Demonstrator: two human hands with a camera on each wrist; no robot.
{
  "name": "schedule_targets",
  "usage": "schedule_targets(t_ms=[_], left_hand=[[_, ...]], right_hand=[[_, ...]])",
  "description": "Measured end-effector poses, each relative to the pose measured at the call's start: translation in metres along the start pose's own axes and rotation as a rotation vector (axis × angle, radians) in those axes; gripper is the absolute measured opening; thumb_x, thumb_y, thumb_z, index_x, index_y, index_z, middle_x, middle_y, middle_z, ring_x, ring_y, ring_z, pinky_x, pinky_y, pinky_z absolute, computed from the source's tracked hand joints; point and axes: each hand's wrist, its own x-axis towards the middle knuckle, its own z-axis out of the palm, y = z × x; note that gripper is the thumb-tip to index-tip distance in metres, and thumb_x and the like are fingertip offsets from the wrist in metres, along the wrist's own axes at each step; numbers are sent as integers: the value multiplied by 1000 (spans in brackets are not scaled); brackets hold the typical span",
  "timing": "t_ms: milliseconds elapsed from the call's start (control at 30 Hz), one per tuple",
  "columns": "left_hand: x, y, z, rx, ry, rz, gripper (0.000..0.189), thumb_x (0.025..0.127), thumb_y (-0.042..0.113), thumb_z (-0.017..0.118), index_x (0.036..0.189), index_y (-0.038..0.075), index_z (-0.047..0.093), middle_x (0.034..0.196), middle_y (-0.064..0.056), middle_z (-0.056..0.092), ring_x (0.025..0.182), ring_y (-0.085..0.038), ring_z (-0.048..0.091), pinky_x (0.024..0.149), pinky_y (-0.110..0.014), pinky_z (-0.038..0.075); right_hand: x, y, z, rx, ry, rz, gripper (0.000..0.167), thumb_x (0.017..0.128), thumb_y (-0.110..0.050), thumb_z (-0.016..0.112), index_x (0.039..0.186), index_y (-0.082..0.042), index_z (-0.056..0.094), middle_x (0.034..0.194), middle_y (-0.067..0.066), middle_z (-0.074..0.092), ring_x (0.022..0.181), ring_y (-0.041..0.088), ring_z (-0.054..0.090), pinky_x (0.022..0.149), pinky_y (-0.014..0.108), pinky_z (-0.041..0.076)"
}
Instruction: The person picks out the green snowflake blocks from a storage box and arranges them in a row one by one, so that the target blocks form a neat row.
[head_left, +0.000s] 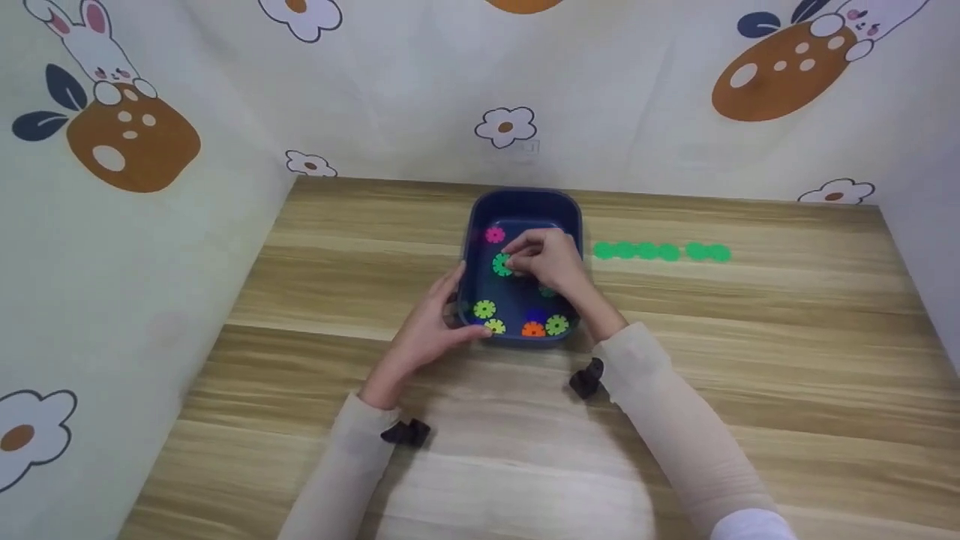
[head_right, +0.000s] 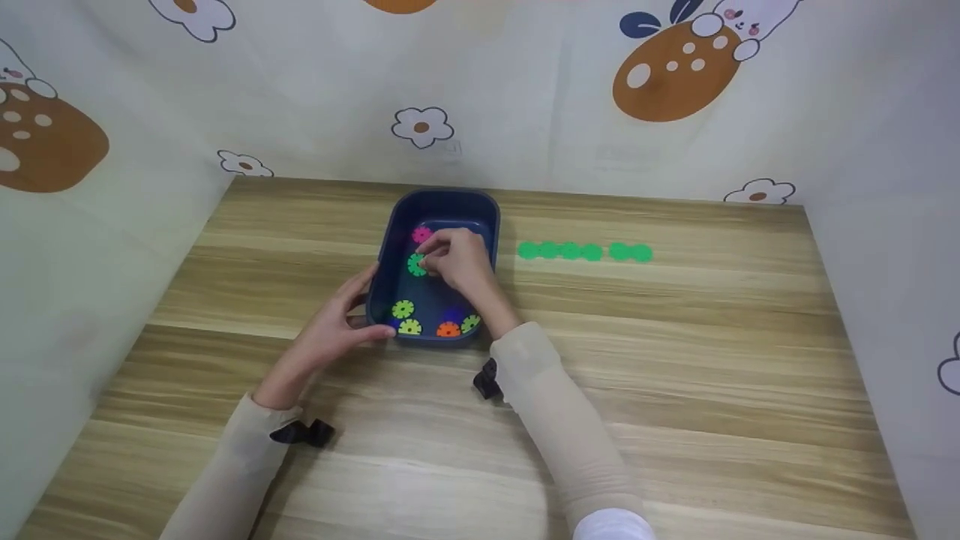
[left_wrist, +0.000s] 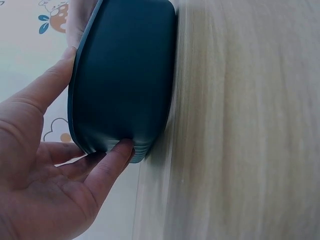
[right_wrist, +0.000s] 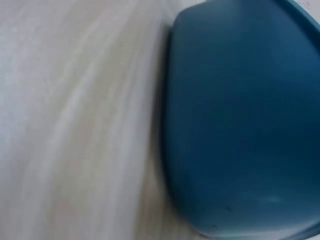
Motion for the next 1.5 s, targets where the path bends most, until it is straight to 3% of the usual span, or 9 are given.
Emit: schedule_targets(t_ms=[233, 400, 633, 900, 1033, 1267, 1500], left_hand=[[-2, -1, 0, -34, -6, 11, 104, 73, 41, 84, 155, 19, 23, 155, -11, 25, 129, -29, 42, 93, -37, 49], [-2, -1, 1, -34, -6, 6, 104, 73, 40, 84, 155, 19, 23, 156, -13, 24, 131, -29, 40, 99, -39, 44], [3, 0, 1, 2, -2, 2, 105, 73, 38, 85, 155, 19, 22, 156, -16, 23, 134, -31, 37, 105, -42, 37], [2, 1, 0, -15, 1, 2, 106, 73, 35, 85, 155, 20, 22, 157, -16, 21, 133, -32, 38, 98, -38, 45], [-1, 1, 1, -34, -4, -22, 105, 73, 35, 85, 155, 21, 22, 157, -15, 20, 132, -31, 40, 95, -36, 48], [-4, 0, 2, -57, -2, -14, 105, 73, 35, 86, 155, 18, 22, 156, -13, 23, 131, -30, 41, 92, -34, 50], [-2, 0, 1, -33, 2, -10, 104, 73, 36, 85, 155, 19, 23, 156, -15, 22, 132, -31, 39, 97, -38, 46]], right_hand=[[-5, -6, -16, 72, 32, -53, 9, 85, -3, 73, 93, 0, 75, 86, 11, 72, 74, 19, 69, 68, 30, 57], [-8, -7, -37, 99, 69, -50, 12, 86, -2, 72, 97, 2, 75, 93, 12, 72, 74, 15, 67, 71, 31, 57], [-14, 1, -80, 168, 132, -29, 20, 88, 2, 68, 106, 11, 70, 104, 21, 69, 76, 8, 67, 72, 26, 56], [-30, 21, -135, 287, 228, -6, 24, 88, -1, 69, 108, 12, 68, 96, 9, 71, 79, 13, 69, 71, 25, 56], [-41, 37, -163, 380, 293, 39, 22, 86, 0, 71, 106, 9, 69, 91, 6, 70, 79, 14, 68, 72, 25, 56], [-63, 67, -205, 418, 394, 185, 24, 85, 4, 70, 108, -1, 70, 86, 2, 65, 77, 9, 66, 75, 23, 55], [-76, 98, -238, 408, 471, 335, 17, 83, 3, 73, 90, -13, 72, 80, -7, 68, 75, 4, 65, 74, 19, 54]])
